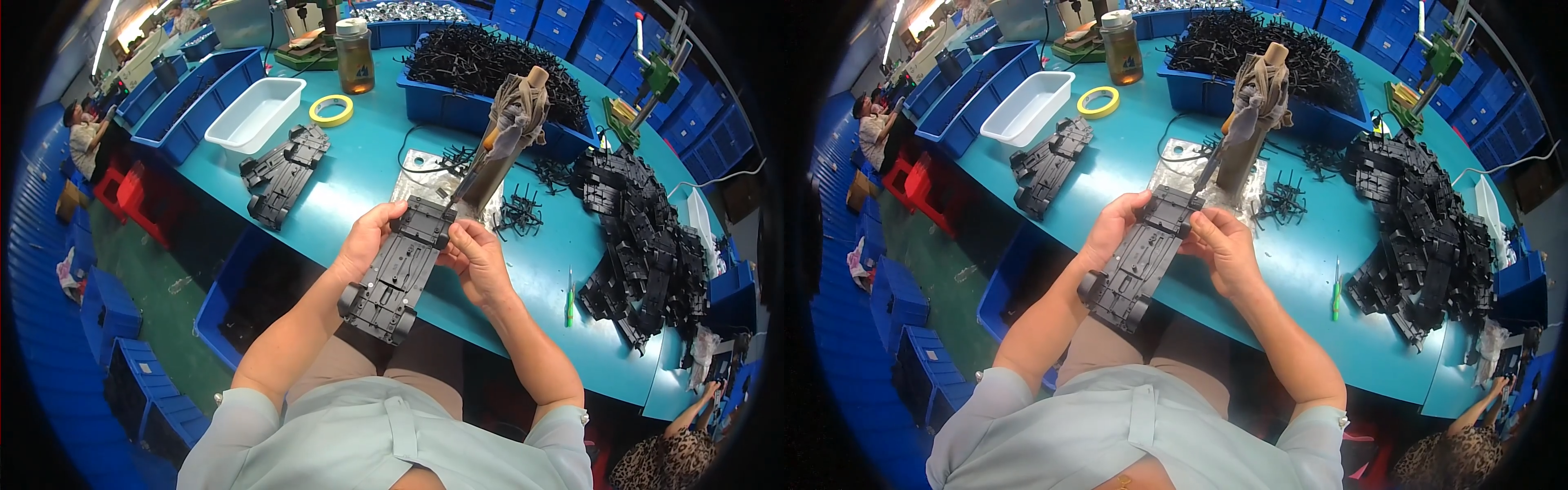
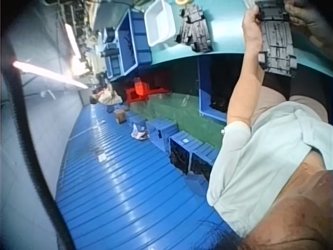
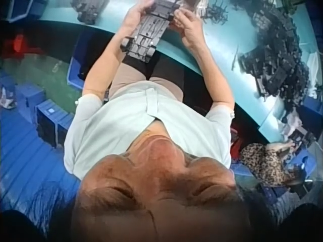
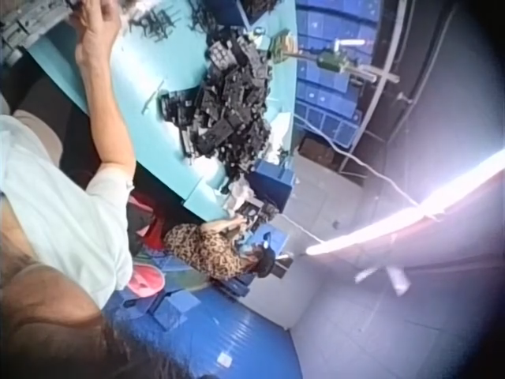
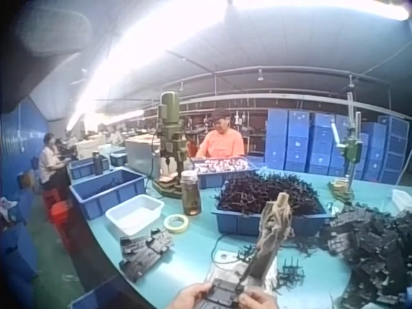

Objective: Assembling parts of a plastic toy truck in a factory setting.

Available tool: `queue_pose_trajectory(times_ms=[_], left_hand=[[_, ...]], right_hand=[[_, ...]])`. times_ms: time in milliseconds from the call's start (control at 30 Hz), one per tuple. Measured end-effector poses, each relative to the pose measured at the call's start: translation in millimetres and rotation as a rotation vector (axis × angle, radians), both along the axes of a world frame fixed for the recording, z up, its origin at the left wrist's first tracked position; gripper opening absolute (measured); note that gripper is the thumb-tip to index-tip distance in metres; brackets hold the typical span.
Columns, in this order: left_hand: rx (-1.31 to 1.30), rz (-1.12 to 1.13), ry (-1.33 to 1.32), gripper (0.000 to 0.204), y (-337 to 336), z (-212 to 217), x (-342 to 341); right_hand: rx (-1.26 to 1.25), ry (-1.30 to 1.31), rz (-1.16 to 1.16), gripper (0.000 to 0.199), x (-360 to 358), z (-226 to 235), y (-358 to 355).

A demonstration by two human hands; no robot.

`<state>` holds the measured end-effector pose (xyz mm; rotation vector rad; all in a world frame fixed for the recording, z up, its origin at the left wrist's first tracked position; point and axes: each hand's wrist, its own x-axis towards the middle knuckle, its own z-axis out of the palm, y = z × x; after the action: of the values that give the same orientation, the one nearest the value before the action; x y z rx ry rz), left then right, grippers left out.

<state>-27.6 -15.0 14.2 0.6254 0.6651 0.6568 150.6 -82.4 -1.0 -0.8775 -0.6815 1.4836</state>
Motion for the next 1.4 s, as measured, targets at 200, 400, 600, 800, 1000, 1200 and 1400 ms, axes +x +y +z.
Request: queue_pose_trajectory(times_ms=[200,400,600,800,1000,1200,1400], left_hand=[[-0.027,-0.015,0.000,0.041,-1,3,0],[-0.003,0.008,0.001,0.043,1,1,2],[0.042,-0.015,0.013,0.043,5,-18,-1],[0.110,0.273,0.035,0.022,-30,-8,-10],[0.226,0.337,0.077,0.016,-53,-9,-34],[0.331,0.552,0.151,0.017,-78,-13,-37],[0.438,0.623,0.195,0.023,-90,-20,-51]], right_hand=[[0.009,0.019,0.003,0.022,0,2,1],[0.003,-0.006,-0.005,0.023,1,2,2],[0.004,-0.016,0.037,0.022,6,-6,4],[-0.006,-0.028,0.088,0.026,-2,-7,-6],[0.051,-0.179,0.218,0.027,-21,8,-18],[0.057,-0.337,0.161,0.012,-52,12,-32],[0.132,-0.404,0.108,0.008,-80,16,-42]])
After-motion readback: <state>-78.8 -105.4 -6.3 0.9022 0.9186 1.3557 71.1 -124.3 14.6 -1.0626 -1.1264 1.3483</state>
